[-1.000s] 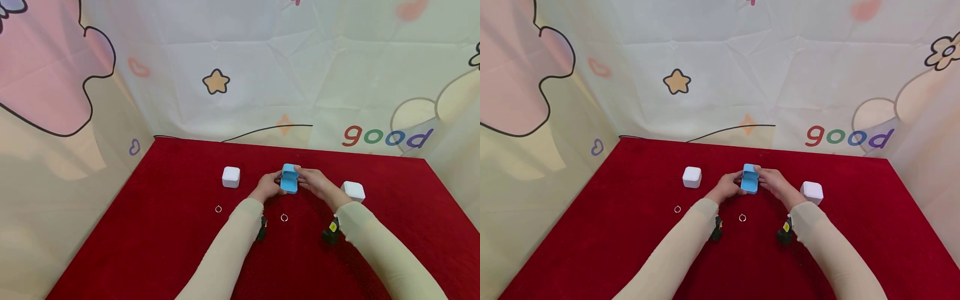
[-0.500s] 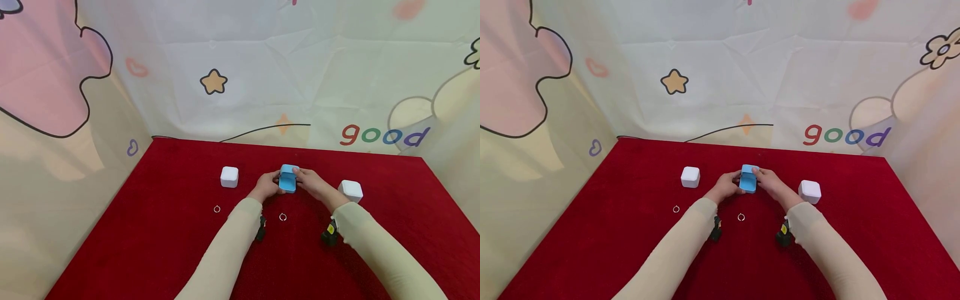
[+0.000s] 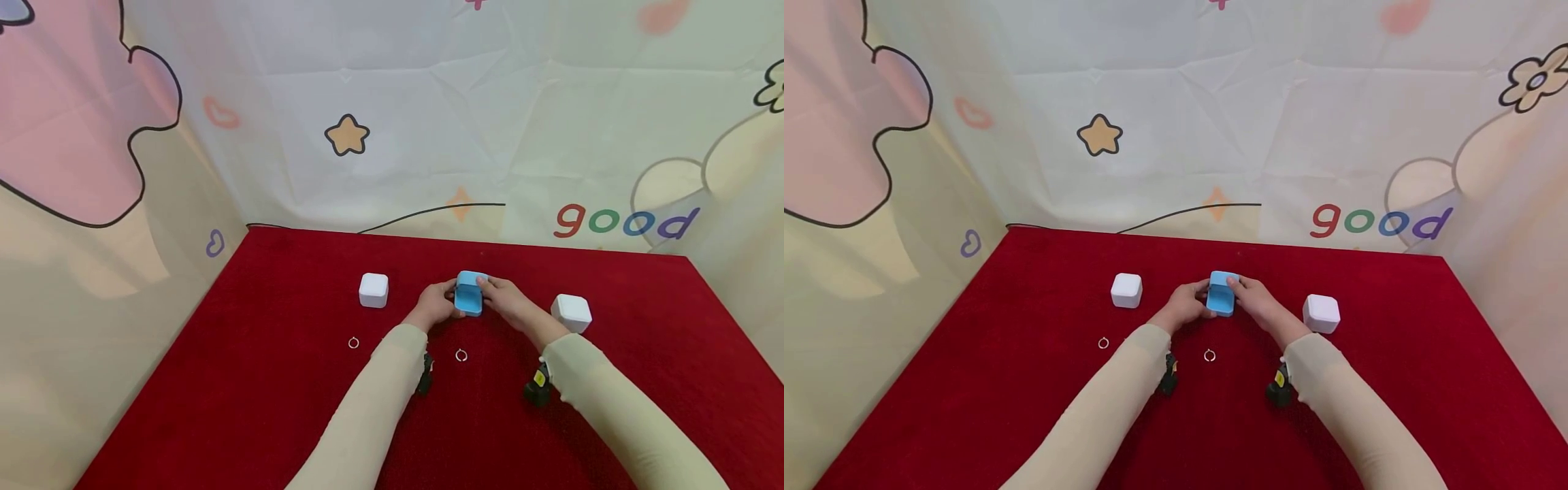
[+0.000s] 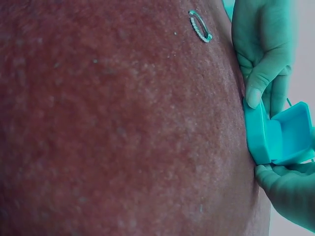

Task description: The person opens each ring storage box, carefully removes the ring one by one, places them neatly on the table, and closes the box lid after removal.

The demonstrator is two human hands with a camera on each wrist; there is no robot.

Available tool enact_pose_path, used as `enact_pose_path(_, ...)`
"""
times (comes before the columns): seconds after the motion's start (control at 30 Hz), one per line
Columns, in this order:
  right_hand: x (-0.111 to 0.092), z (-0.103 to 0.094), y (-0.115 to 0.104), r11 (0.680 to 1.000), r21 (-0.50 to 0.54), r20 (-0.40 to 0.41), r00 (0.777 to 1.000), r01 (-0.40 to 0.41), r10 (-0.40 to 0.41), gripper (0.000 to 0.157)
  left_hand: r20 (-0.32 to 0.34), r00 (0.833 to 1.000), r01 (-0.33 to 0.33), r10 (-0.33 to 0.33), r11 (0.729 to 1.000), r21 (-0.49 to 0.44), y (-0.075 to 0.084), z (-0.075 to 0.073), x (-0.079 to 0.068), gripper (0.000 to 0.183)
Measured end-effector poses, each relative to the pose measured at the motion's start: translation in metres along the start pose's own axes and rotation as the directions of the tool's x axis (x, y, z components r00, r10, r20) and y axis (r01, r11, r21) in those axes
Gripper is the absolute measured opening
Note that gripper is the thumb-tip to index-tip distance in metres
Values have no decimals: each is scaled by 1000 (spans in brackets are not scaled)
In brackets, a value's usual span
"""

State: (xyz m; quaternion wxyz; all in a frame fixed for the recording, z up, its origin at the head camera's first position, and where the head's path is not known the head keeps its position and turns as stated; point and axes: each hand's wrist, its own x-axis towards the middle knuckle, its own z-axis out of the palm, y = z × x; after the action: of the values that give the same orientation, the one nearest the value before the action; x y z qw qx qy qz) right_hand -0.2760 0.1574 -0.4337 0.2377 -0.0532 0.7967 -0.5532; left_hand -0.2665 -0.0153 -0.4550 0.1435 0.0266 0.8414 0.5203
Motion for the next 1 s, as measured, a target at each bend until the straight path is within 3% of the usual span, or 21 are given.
enact_pose_path(0.7, -1, 2, 2, 1000, -2, 1, 1000, 6, -6, 62, 2, 1000, 15, -15, 1000, 4, 0, 0, 1, 72)
enact_pose_path(1.0, -4, 3, 4, 996, -80, -4, 1000, 25, -25, 62, -2, 1000, 14, -14, 1000, 8, -1, 1, 3, 71)
